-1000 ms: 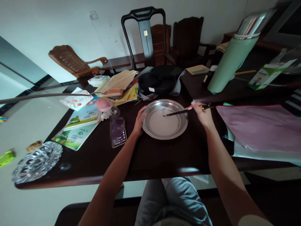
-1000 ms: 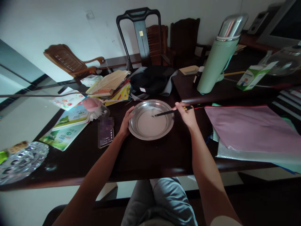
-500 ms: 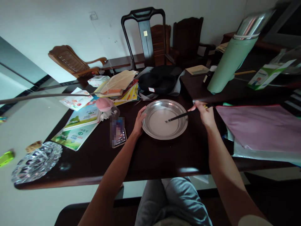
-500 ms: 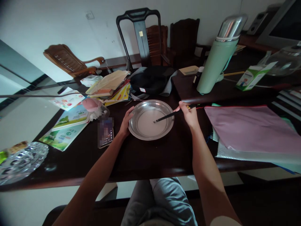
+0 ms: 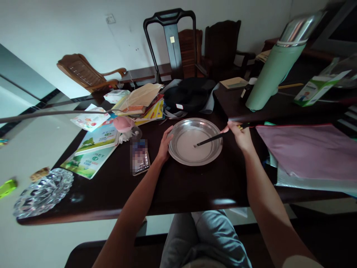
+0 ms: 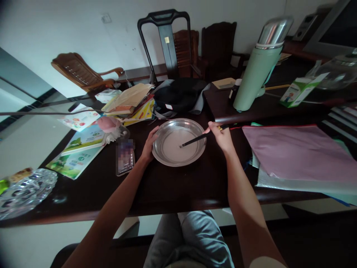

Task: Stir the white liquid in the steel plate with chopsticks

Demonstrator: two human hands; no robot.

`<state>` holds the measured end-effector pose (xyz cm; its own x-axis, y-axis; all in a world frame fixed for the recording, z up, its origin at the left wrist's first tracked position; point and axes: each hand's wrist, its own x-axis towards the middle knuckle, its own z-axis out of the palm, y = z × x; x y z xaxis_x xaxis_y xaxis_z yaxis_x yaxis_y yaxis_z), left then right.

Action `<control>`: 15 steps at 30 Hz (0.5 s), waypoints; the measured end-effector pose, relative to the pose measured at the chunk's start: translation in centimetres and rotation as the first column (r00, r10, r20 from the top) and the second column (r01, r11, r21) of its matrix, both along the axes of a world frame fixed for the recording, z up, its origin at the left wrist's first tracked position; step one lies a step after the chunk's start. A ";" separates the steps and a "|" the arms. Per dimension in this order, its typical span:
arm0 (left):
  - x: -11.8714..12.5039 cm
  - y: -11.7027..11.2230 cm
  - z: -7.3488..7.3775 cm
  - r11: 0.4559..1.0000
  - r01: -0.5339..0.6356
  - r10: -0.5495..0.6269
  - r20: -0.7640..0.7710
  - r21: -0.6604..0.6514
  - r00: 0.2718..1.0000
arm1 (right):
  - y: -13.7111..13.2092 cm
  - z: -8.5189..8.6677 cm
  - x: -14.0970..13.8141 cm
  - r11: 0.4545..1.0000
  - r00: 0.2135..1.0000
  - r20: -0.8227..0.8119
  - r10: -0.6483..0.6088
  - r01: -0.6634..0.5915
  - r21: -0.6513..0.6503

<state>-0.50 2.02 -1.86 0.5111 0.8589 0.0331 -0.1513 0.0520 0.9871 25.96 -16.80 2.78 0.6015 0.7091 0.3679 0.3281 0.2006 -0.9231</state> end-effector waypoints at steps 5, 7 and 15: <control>0.0 -0.1 0.1 1.000 0.010 -0.010 0.003 -0.009 1.000 | 0.2 0.2 -0.9 0.988 0.989 0.043 0.142 -0.139 -0.065; 0.0 -0.2 0.1 1.000 0.021 -0.021 0.003 -0.021 1.000 | 0.1 0.3 -0.6 0.997 0.996 0.060 0.067 -0.065 -0.035; 0.0 -0.1 0.0 1.000 0.021 -0.021 0.003 0.007 1.000 | 0.1 0.4 -0.7 0.994 0.995 -0.011 0.098 -0.098 -0.049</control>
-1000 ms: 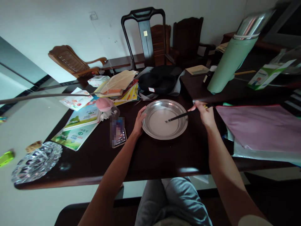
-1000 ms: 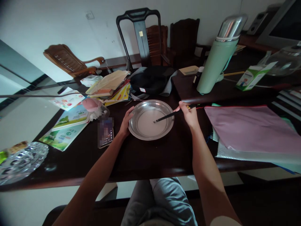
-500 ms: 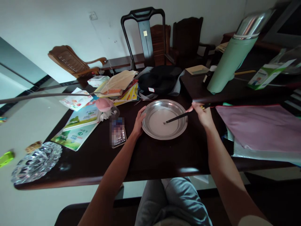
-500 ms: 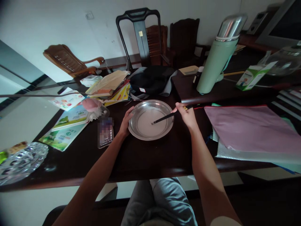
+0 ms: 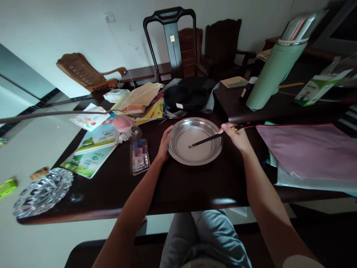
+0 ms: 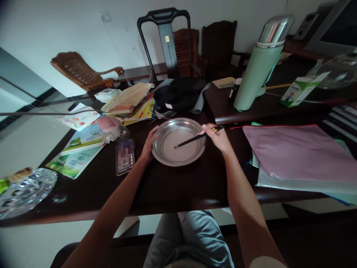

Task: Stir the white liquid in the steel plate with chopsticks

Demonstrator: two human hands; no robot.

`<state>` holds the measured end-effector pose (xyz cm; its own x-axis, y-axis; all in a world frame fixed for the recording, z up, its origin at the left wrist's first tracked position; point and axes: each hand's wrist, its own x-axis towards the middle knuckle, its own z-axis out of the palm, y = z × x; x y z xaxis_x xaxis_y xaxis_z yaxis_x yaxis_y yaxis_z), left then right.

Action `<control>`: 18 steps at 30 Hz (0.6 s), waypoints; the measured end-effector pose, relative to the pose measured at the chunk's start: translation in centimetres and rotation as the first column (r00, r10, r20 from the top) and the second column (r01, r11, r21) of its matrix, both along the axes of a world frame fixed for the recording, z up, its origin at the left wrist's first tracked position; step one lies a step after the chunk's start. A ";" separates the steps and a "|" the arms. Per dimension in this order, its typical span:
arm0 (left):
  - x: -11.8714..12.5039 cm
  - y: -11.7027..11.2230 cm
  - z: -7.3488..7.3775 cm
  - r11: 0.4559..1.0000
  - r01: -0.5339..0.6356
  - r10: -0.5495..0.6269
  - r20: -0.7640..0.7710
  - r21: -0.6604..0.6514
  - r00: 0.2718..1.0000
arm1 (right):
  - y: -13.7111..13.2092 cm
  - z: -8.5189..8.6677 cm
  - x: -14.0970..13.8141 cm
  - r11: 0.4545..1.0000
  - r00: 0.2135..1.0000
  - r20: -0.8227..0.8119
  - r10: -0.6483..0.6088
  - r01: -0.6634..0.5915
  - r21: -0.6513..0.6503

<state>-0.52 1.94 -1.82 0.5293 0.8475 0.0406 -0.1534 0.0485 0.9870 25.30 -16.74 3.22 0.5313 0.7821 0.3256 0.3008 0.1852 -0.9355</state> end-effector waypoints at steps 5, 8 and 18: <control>0.0 -0.1 0.1 1.000 0.003 -0.003 -0.004 -0.012 1.000 | 0.1 -0.3 0.1 0.999 0.996 0.074 -0.046 0.045 0.016; 0.0 -0.1 0.1 1.000 -0.004 0.004 -0.003 -0.014 1.000 | -0.1 -0.4 0.6 0.989 0.991 0.015 -0.135 0.134 0.056; 0.0 -0.1 0.0 1.000 -0.012 0.012 0.001 -0.002 1.000 | 0.0 -0.3 0.4 0.995 0.994 0.052 -0.093 0.091 0.044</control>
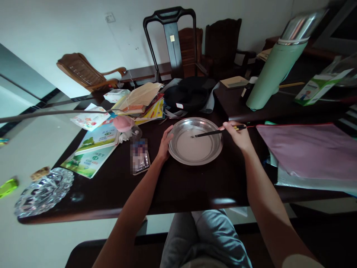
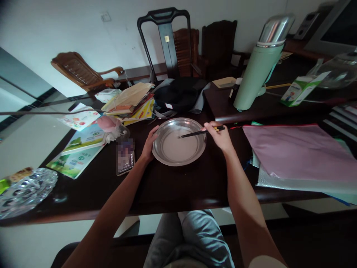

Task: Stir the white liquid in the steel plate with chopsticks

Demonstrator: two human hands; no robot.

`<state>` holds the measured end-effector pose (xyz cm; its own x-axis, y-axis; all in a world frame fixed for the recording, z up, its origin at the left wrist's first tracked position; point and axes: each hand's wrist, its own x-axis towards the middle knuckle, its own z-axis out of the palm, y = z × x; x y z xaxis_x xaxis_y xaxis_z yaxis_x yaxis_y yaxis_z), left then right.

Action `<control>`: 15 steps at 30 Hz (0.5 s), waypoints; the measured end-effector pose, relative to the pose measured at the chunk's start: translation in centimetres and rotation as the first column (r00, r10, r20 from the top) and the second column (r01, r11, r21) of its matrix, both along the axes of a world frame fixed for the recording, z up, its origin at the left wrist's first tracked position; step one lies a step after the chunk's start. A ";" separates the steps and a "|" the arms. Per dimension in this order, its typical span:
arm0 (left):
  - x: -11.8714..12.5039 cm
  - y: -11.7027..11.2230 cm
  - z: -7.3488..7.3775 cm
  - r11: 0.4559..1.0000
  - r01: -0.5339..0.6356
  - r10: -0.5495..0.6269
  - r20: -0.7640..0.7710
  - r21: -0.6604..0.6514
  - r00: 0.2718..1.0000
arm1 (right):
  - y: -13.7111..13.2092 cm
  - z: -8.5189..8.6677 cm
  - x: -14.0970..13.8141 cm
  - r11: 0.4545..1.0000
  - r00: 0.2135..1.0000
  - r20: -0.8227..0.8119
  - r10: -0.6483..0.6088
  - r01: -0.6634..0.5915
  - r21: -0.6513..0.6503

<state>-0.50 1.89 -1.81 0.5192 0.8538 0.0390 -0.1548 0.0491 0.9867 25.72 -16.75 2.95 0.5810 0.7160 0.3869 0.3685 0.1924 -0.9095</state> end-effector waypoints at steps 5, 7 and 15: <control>0.0 0.1 -0.1 1.000 0.000 0.000 0.014 0.000 1.000 | -0.1 0.0 0.3 1.000 0.997 -0.065 -0.027 0.028 0.014; 0.0 0.1 -0.2 1.000 0.000 0.000 0.015 0.004 1.000 | 0.0 0.1 -0.1 0.998 0.998 -0.037 0.058 -0.059 -0.024; 0.1 0.0 0.0 1.000 -0.003 0.003 0.007 -0.021 1.000 | -0.2 0.0 0.5 0.996 0.992 -0.092 -0.086 0.089 0.030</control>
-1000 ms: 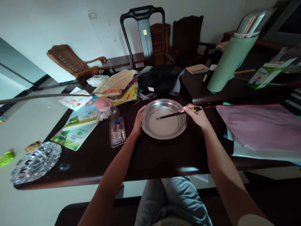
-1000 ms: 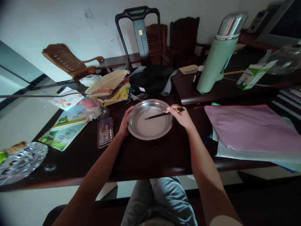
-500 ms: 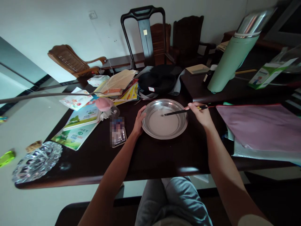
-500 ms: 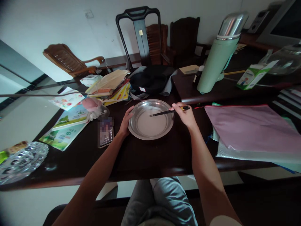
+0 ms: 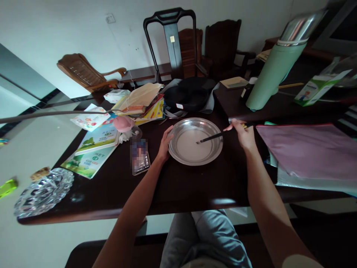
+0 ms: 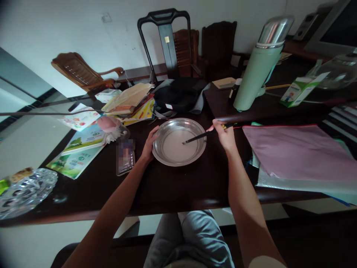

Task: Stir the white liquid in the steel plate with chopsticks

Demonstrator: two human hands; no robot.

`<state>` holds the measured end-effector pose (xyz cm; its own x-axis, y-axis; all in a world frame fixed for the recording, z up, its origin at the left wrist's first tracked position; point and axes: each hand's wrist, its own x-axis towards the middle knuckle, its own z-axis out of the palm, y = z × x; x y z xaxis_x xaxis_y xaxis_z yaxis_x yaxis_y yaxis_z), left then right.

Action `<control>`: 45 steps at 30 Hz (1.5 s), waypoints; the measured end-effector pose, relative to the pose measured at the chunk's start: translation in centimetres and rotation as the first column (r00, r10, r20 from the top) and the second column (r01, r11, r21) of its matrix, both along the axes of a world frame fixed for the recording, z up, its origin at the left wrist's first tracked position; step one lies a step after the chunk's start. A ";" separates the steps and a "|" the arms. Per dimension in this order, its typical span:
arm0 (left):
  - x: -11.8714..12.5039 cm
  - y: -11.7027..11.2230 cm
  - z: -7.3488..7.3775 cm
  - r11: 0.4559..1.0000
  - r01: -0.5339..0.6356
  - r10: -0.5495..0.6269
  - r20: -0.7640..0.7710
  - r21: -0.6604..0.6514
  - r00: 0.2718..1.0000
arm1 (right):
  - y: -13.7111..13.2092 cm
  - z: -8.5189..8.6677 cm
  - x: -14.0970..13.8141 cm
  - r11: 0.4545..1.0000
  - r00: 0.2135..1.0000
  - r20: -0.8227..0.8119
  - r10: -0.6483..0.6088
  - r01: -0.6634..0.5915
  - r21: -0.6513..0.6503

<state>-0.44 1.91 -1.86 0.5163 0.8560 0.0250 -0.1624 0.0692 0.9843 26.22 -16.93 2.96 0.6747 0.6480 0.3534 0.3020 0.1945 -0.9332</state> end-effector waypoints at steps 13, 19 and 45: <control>-0.1 0.1 -0.2 1.000 0.014 -0.013 0.005 -0.015 1.000 | 0.0 0.0 0.0 1.000 1.000 0.021 -0.001 0.001 0.017; -0.1 0.0 0.0 1.000 0.011 -0.011 0.007 0.002 1.000 | 0.3 0.2 -1.2 0.971 0.972 0.067 0.225 -0.218 -0.099; 0.0 0.1 -0.1 0.999 0.005 -0.005 0.001 0.037 1.000 | 0.4 0.0 -1.1 0.971 0.968 0.101 0.230 -0.222 -0.088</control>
